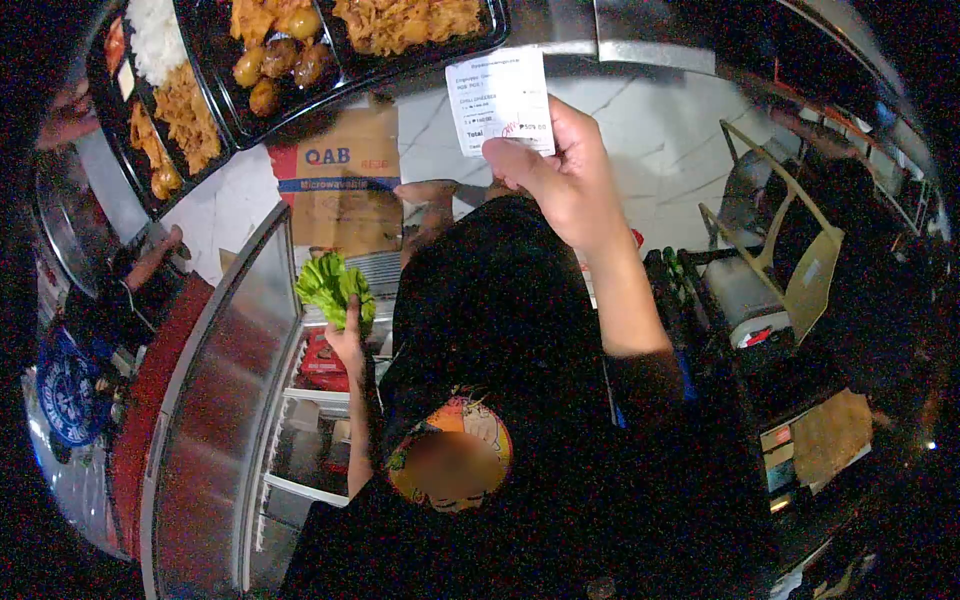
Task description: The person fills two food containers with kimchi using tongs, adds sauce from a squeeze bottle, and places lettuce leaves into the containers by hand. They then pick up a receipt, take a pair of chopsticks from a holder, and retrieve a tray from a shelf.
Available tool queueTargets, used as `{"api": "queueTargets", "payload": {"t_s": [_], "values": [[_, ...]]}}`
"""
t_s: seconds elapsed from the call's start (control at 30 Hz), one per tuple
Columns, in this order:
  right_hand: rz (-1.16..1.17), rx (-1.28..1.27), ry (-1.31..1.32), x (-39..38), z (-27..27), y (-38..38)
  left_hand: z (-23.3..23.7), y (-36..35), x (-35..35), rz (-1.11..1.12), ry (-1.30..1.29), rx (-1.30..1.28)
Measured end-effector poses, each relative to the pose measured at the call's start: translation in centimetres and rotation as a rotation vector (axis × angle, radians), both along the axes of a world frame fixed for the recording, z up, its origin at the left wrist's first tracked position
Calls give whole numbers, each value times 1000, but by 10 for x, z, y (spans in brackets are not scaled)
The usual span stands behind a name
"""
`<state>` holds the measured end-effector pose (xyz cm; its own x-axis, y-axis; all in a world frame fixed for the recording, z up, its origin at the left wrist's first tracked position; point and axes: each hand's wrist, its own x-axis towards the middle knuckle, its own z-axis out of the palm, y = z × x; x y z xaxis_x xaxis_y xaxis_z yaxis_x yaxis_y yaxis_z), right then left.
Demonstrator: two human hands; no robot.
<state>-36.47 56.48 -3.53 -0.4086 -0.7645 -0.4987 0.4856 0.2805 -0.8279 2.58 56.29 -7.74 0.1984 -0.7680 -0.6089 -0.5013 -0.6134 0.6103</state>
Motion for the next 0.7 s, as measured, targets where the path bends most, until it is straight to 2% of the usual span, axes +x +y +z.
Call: {"api": "queueTargets", "payload": {"t_s": [0.2,0.7], "values": [[-6,-76,-37,0,-1,3,2,4,4,-25,119,-4],[22,-142,-107,2,6,3,-2,8,4,15,-2,49]]}}
